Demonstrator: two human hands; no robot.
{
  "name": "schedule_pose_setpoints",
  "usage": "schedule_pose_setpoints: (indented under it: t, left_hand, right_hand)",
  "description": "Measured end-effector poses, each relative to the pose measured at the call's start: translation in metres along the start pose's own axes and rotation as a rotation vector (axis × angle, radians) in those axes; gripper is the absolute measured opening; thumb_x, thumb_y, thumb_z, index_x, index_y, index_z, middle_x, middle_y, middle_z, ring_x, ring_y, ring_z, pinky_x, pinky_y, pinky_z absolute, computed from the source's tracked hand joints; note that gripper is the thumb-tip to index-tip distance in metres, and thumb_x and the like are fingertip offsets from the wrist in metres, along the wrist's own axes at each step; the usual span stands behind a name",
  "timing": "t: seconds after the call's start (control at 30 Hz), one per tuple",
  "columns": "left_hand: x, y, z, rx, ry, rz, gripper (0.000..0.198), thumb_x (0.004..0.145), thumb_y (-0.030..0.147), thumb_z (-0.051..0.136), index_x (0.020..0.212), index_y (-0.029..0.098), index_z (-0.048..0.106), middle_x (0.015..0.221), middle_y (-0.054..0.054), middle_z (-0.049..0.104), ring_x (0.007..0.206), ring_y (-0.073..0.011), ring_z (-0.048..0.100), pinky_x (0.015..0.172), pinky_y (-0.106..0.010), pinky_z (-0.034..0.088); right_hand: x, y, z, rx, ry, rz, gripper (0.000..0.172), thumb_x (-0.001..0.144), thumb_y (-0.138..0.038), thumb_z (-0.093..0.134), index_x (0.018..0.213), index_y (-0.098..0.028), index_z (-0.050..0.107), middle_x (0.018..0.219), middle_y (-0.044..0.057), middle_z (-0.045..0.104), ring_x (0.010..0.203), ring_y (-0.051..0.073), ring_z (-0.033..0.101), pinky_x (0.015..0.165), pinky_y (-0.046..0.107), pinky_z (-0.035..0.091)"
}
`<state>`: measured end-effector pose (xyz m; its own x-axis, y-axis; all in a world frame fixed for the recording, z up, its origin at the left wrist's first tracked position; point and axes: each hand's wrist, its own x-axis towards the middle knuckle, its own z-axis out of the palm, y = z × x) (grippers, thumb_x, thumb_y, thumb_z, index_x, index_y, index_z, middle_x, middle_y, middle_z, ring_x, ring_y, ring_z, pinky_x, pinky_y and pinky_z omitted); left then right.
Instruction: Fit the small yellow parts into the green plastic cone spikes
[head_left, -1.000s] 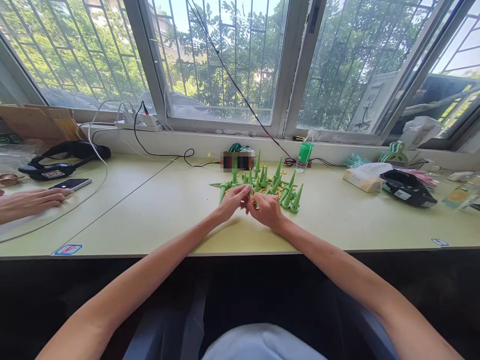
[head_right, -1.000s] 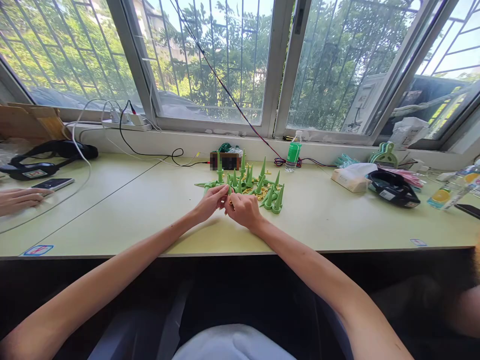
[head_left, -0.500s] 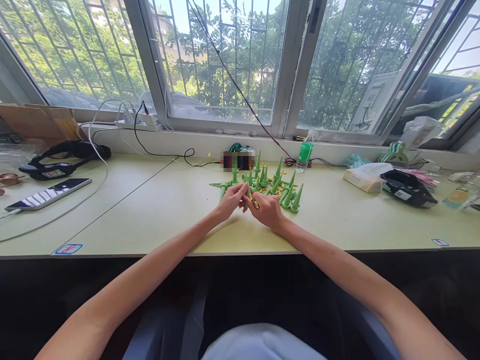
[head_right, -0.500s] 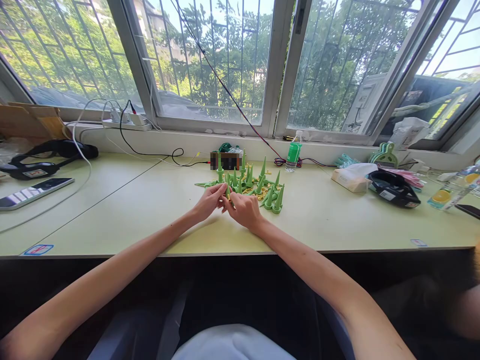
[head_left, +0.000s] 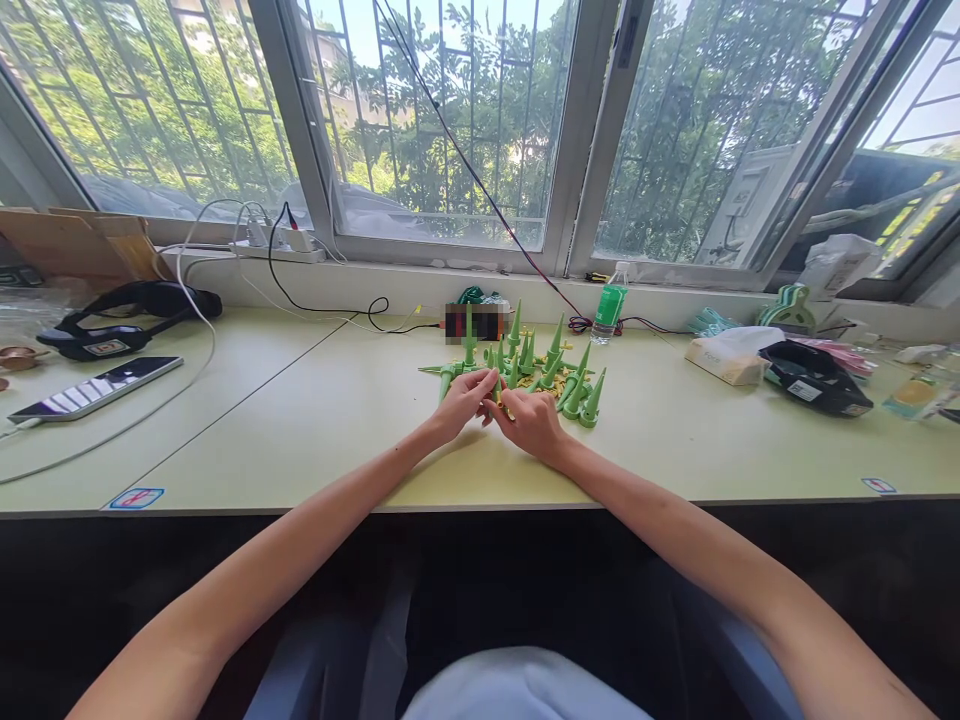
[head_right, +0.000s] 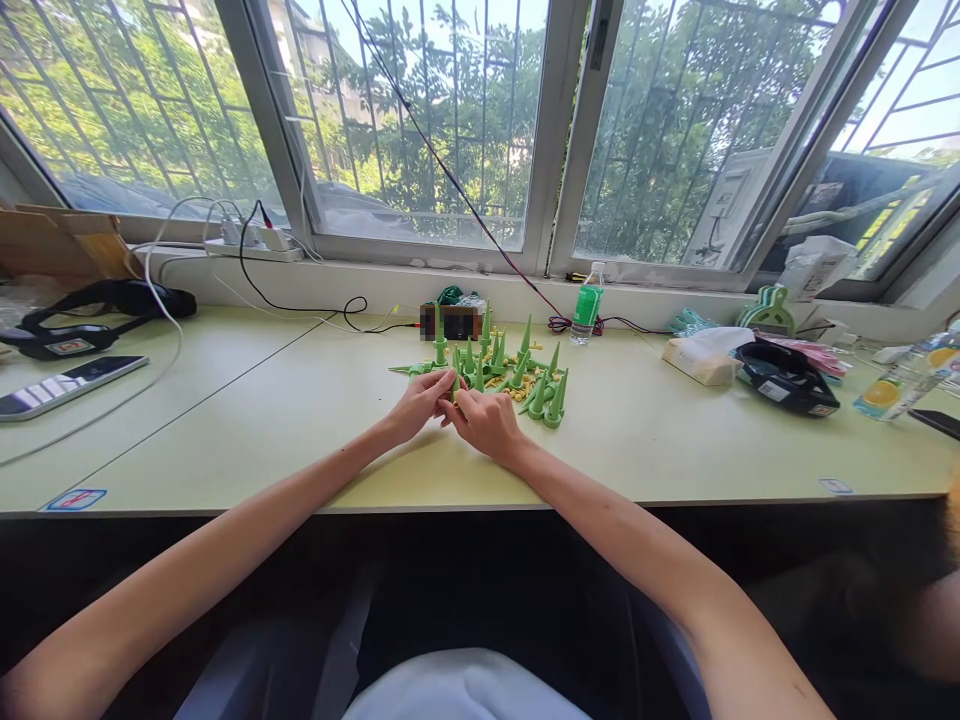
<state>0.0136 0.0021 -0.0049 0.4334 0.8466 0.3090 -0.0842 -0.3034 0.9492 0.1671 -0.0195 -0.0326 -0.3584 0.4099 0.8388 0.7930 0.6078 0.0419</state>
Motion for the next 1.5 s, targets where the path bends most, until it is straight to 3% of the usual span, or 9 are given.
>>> schedule_pose_setpoints:
  t: [0.33, 0.7, 1.1, 1.5]
  left_hand:
    - [-0.0019, -0.0031, -0.0029, -0.025, -0.055, -0.002, 0.037, 0.084, 0.050, 0.067, 0.076, 0.016, 0.055, 0.054, 0.005, 0.047, 0.042, -0.0057, 0.046, 0.041, -0.020, 0.034]
    - [-0.0029, -0.0049, -0.0036, -0.056, -0.079, -0.016, 0.036, 0.086, 0.050, 0.066, 0.079, 0.016, 0.056, 0.055, 0.006, 0.045, 0.042, -0.0052, 0.045, 0.041, -0.020, 0.035]
    - [-0.0025, -0.0039, -0.0014, -0.053, -0.052, -0.021, 0.038, 0.087, 0.053, 0.064, 0.080, 0.016, 0.057, 0.053, 0.006, 0.045, 0.041, -0.0051, 0.042, 0.041, -0.020, 0.036]
    - [0.0002, 0.0004, -0.0019, 0.109, 0.081, 0.021, 0.042, 0.085, 0.057, 0.060, 0.075, 0.017, 0.054, 0.057, 0.005, 0.046, 0.041, -0.0059, 0.044, 0.037, -0.021, 0.038]
  right_hand:
    - [-0.0004, -0.0002, -0.0013, 0.007, -0.011, -0.055, 0.043, 0.103, -0.037, 0.041, 0.067, -0.018, 0.053, 0.055, 0.000, 0.055, 0.047, 0.009, 0.045, 0.052, 0.025, 0.024]
    - [-0.0007, 0.0006, -0.0007, -0.034, 0.078, -0.144, 0.045, 0.103, -0.035, 0.040, 0.063, -0.018, 0.051, 0.052, -0.002, 0.050, 0.045, 0.008, 0.038, 0.051, 0.024, 0.024]
    - [0.0000, 0.0004, -0.0007, -0.035, 0.009, -0.090, 0.049, 0.104, -0.039, 0.037, 0.063, -0.017, 0.053, 0.053, 0.000, 0.053, 0.046, 0.008, 0.040, 0.051, 0.023, 0.025]
    - [-0.0039, 0.0004, -0.0012, 0.102, -0.102, 0.112, 0.047, 0.100, -0.054, 0.042, 0.077, -0.017, 0.059, 0.058, 0.001, 0.061, 0.050, 0.010, 0.051, 0.055, 0.023, 0.028]
